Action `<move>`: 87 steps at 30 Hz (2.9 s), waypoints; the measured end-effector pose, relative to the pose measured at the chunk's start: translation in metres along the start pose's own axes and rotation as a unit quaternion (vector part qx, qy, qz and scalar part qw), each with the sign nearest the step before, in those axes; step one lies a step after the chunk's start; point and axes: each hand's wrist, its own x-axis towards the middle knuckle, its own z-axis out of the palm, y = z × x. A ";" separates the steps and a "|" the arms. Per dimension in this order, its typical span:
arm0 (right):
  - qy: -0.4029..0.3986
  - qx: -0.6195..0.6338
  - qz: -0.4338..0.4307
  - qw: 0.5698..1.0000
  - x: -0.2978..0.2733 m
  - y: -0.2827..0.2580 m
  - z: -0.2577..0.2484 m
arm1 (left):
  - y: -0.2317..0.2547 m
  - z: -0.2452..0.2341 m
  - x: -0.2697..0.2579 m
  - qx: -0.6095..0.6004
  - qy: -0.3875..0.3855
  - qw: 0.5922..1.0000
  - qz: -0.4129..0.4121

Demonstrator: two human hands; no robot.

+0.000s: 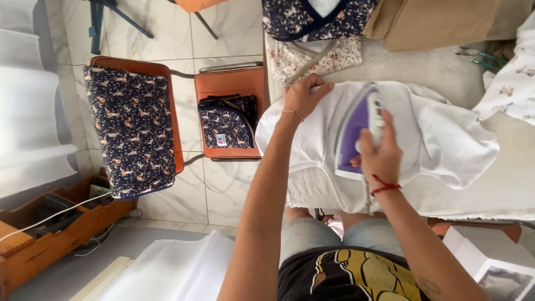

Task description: The person is ironing various baby garments, smoothing them out on a padded surface, and then folding them.

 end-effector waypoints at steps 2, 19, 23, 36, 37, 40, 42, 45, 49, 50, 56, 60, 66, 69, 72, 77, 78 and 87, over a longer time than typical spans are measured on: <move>-0.028 -0.014 0.009 0.999 0.000 -0.010 0.003 | -0.001 0.004 0.002 0.004 0.003 1.000 0.004; -0.186 -0.287 -0.172 0.924 0.081 0.050 -0.088 | 0.018 -0.013 -0.009 -0.022 -0.005 1.000 0.007; -0.235 -0.328 -0.155 0.902 0.087 0.022 -0.062 | 0.009 -0.006 -0.003 -0.021 0.002 1.000 0.011; -0.368 -0.416 -0.038 0.831 0.053 0.020 -0.081 | -0.030 0.089 -0.199 0.248 0.003 0.821 0.514; -0.379 -0.427 -0.016 0.821 0.047 0.022 -0.084 | -0.035 0.099 -0.222 0.276 -0.226 0.828 0.433; -0.392 -0.455 -0.053 0.798 0.044 0.024 -0.085 | -0.031 0.124 -0.243 0.290 -0.051 0.847 0.443; -0.387 -0.451 -0.094 0.799 0.047 0.034 -0.085 | -0.024 0.150 -0.238 0.304 0.024 0.852 0.425; -0.374 -0.445 -0.169 0.796 0.050 0.038 -0.079 | -0.008 0.159 -0.233 0.298 0.118 0.866 0.384; -0.373 -0.455 -0.172 0.790 0.053 0.031 -0.075 | 0.010 0.148 -0.243 0.231 0.160 0.882 0.378; -0.372 -0.454 -0.173 0.791 0.054 0.031 -0.075 | 0.012 0.148 -0.244 0.233 0.161 0.881 0.378; -0.383 -0.464 -0.154 0.783 0.049 0.027 -0.079 | 0.015 0.158 -0.246 0.145 0.000 0.954 0.263; -0.432 -0.500 -0.240 0.711 0.046 0.040 -0.089 | -0.006 0.164 -0.243 0.167 0.075 0.939 0.292; -0.415 -0.418 -0.211 0.780 -0.004 0.079 -0.097 | -0.020 0.139 -0.273 0.147 0.033 0.950 0.273; -0.351 -0.313 -0.185 0.863 -0.039 0.103 -0.086 | -0.043 0.133 -0.285 0.045 0.064 0.973 0.215; -0.229 -0.235 -0.206 0.922 -0.071 0.119 -0.070 | -0.043 0.107 -0.292 -0.003 0.129 0.984 0.122; -0.096 -0.224 -0.226 0.943 -0.080 0.118 -0.044 | -0.063 0.102 -0.280 -0.122 0.205 0.971 0.011; -0.101 -0.210 -0.214 0.949 -0.077 0.113 -0.039 | -0.062 0.098 -0.277 -0.152 0.237 0.959 -0.027; -0.163 -0.288 -0.272 0.904 -0.051 0.106 -0.084 | -0.069 0.068 -0.238 0.132 0.363 0.921 0.054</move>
